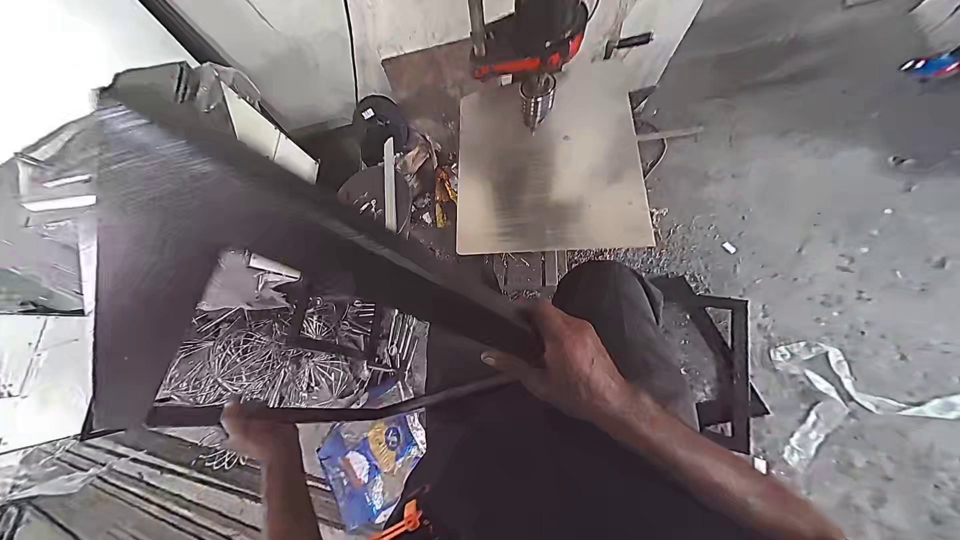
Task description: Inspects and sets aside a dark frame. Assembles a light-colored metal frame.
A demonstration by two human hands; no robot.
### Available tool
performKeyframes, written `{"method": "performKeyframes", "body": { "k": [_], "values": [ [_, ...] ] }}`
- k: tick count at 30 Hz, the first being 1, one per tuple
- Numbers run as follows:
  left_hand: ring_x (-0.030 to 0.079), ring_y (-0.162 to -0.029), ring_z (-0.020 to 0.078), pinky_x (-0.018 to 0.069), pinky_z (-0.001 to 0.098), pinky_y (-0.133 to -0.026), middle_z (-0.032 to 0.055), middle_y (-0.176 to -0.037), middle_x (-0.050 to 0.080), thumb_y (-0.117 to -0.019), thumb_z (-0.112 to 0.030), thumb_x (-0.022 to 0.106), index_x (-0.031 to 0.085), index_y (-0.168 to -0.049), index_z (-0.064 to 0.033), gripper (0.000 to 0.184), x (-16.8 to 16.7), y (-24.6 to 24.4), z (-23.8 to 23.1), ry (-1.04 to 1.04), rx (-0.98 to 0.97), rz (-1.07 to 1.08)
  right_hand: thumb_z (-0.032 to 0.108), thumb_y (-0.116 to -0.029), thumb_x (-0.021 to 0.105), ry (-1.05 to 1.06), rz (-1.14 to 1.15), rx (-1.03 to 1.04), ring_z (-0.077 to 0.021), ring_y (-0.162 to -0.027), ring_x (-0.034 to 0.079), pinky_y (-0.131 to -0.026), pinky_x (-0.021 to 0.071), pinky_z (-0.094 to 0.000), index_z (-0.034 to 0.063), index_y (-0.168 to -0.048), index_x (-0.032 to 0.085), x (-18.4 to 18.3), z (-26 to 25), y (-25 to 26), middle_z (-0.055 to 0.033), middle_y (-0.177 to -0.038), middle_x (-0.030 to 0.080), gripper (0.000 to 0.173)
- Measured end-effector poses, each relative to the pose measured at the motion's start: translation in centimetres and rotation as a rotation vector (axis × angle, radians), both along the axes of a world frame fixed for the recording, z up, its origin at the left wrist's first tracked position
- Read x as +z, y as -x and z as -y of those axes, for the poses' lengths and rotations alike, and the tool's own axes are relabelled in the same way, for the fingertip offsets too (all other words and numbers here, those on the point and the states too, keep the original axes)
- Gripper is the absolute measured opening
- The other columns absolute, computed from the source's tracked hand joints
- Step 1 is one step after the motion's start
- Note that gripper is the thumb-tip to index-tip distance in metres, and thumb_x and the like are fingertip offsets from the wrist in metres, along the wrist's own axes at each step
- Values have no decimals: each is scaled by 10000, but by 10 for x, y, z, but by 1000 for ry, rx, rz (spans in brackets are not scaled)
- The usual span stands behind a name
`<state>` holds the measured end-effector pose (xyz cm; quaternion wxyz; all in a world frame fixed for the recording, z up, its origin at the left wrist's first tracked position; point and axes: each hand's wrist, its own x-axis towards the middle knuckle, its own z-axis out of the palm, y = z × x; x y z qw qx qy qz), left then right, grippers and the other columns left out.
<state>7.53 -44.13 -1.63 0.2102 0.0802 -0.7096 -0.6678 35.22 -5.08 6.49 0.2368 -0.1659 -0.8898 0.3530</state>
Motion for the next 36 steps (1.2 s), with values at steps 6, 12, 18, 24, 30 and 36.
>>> {"method": "performKeyframes", "body": {
  "k": [6,12,18,24,30,36],
  "values": [
    [565,-587,-9,522,184,-609,-136,-675,556,-1072,-232,469,561,-952,-169,164,91,13,-67,-19,-160,-88,681,-910,613,42,-235,-187,25,-775,660,-695,581,-200,9,-1170,602,24,-36,-32,8,-866,698,721],
    [604,-625,35,540,209,-638,-105,-692,598,-1052,-151,440,547,-969,-153,135,152,18,-170,-244,-376,-366,610,-970,595,7,-396,-268,-37,-875,679,-782,608,-272,2,-1302,499,79,-104,-72,14,-996,692,700],
    [638,-871,44,543,257,-854,-23,-924,639,-1071,-140,369,528,-1160,-13,222,146,25,-242,-308,-515,-600,256,-852,819,-123,-505,-336,-83,-1134,658,-1019,534,-290,-21,-1293,573,91,-145,-109,-15,-1212,690,576],
    [639,-1051,149,509,370,-990,-29,-1017,679,-960,-296,685,666,-961,-174,124,100,61,-288,-29,-689,-1016,84,-754,888,-13,-741,-117,-80,-1136,655,-1069,524,-320,194,-1118,674,40,-197,-107,109,-1126,707,436],
    [576,-1150,183,452,359,-1043,30,-1125,645,-853,-365,805,708,-1055,-157,306,55,38,-273,264,-696,-814,125,-839,843,-178,-675,-221,-228,-1198,663,-1113,517,-468,104,-1121,650,-34,-218,-124,-29,-1157,710,342],
    [599,-1064,216,459,379,-970,83,-1122,658,-746,-706,798,719,-1179,-222,654,1,13,-214,697,-794,-771,222,-932,754,-264,-252,-232,-299,-1263,640,-1085,504,-388,-44,-1100,679,-54,-201,-167,-233,-1249,695,323]
  ]
}}
